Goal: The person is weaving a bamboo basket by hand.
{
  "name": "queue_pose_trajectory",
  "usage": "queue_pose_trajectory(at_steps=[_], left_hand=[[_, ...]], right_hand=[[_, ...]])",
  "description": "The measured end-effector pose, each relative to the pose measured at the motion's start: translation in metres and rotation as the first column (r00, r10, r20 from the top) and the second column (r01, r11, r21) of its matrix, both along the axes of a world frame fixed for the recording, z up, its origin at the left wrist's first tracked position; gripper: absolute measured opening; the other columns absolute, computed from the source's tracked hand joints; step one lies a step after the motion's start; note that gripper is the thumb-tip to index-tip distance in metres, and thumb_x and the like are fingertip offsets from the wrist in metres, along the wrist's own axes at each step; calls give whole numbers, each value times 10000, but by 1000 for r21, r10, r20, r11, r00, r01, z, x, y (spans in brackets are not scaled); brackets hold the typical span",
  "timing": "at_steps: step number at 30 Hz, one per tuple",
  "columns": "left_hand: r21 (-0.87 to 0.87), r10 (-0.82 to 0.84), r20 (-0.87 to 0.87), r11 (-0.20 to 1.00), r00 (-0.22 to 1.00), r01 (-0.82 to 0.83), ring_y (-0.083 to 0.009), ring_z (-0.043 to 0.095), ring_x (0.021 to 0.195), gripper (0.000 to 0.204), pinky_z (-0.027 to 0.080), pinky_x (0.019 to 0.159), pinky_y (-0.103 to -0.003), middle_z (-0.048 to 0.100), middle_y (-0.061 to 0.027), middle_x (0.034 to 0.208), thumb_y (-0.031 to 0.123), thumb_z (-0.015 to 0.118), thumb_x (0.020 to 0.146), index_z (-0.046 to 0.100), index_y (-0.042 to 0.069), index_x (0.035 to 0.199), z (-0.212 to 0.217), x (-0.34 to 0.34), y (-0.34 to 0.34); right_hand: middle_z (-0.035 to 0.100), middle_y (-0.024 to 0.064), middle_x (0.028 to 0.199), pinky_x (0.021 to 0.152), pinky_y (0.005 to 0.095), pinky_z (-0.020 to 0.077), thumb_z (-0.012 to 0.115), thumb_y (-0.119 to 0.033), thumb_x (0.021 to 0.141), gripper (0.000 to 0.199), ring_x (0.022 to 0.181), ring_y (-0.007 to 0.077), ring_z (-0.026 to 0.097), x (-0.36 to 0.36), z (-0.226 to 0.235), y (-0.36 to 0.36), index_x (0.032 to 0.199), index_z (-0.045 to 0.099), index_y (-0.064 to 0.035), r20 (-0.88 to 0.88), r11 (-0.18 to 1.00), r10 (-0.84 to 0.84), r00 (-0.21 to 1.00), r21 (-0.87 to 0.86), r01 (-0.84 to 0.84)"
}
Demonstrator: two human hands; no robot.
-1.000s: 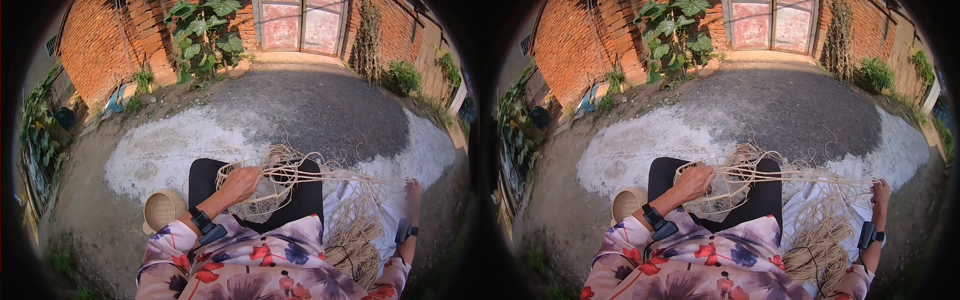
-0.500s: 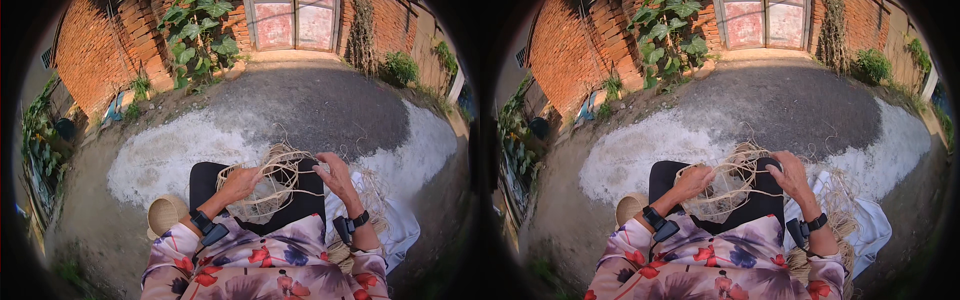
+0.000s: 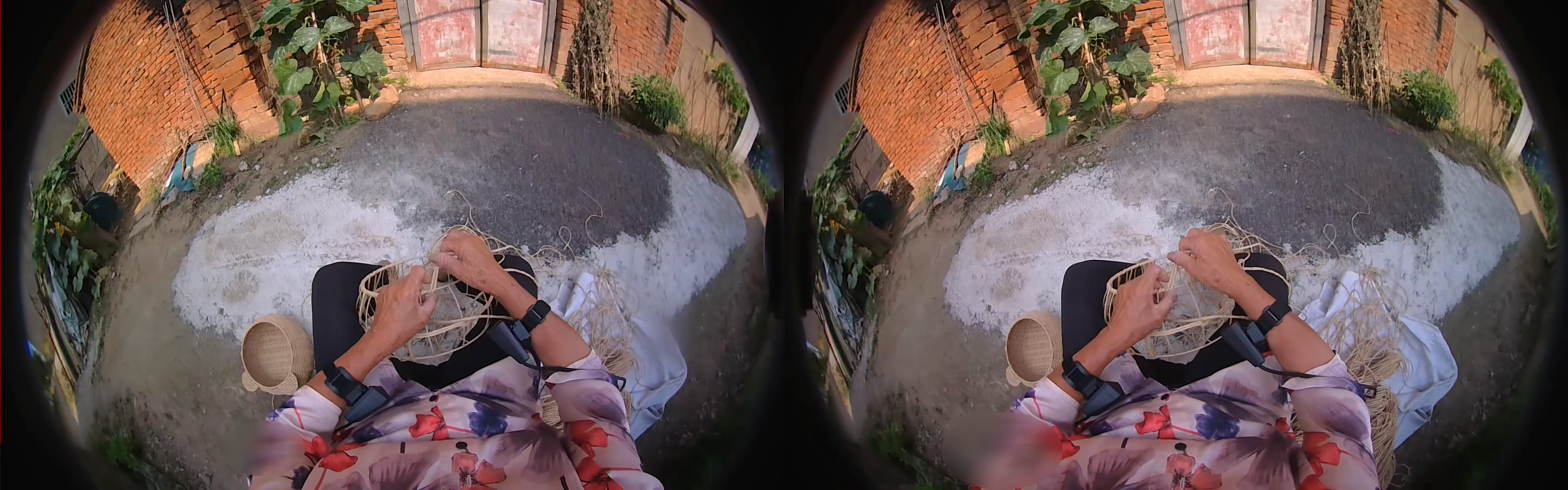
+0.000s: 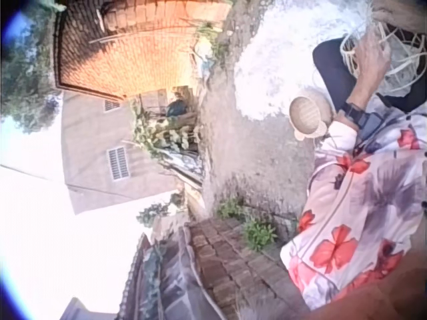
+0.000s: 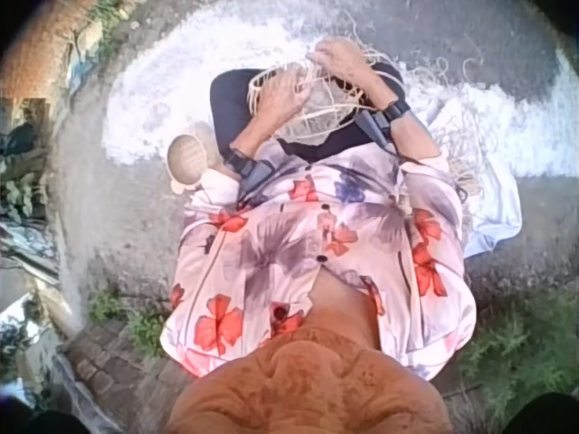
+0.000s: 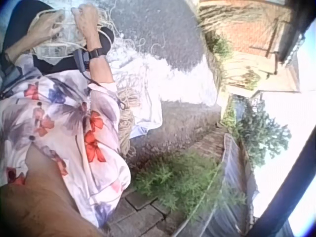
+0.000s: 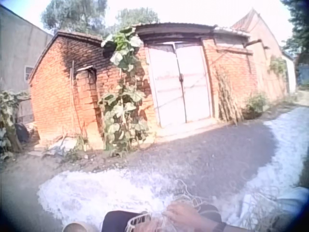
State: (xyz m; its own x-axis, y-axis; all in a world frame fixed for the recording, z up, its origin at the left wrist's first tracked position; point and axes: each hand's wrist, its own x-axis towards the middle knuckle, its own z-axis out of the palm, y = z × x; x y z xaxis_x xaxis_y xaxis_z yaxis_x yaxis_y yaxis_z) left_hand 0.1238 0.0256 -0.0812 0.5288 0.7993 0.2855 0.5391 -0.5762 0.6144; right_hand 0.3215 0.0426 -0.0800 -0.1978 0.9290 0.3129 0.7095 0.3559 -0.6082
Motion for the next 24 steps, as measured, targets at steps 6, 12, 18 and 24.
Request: queue_pose_trajectory(at_steps=[6, 12, 18, 24], left_hand=[[148, -34, 140, 989, 990, 13, -250, 615, 624, 215, 481, 566, -351, 607, -111, 752, 107, 707, 755, 563, 31, 896, -4, -1, -4], [256, -63, 184, 967, 981, 14, -241, 594, 589, 135, 476, 553, -348, 595, -114, 733, 70, 686, 765, 591, 26, 850, -8, 2, -3], [144, -83, 114, 987, 990, 66, -332, 617, 702, 103, 483, 630, -415, 606, -144, 733, 114, 650, 790, 602, 28, 822, -2, -4, -2], [-168, -155, -11, 974, 988, 151, -219, 617, 619, 192, 470, 597, -353, 648, -94, 700, 212, 580, 874, 628, 32, 827, 6, -9, 16]], right_hand=[[643, 181, 766, 694, 436, 451, 674, -410, 685, 361, 772, 350, 617, -10, -8, 14, 658, 658, -51, 83, 948, -111, 990, -289, 130], [658, 171, 751, 684, 445, 456, 675, -400, 672, 327, 771, 348, 630, -21, -8, 17, 686, 674, -73, 110, 896, -101, 989, -421, 139], [642, 141, 786, 699, 430, 465, 647, -298, 781, 257, 789, 324, 620, -4, 5, -16, 763, 659, -42, 156, 960, -280, 947, 56, 275], [608, 115, 747, 689, 424, 469, 661, -170, 783, 124, 750, 313, 607, -13, 23, -77, 771, 633, -50, -69, 979, -195, 978, 54, 199]])
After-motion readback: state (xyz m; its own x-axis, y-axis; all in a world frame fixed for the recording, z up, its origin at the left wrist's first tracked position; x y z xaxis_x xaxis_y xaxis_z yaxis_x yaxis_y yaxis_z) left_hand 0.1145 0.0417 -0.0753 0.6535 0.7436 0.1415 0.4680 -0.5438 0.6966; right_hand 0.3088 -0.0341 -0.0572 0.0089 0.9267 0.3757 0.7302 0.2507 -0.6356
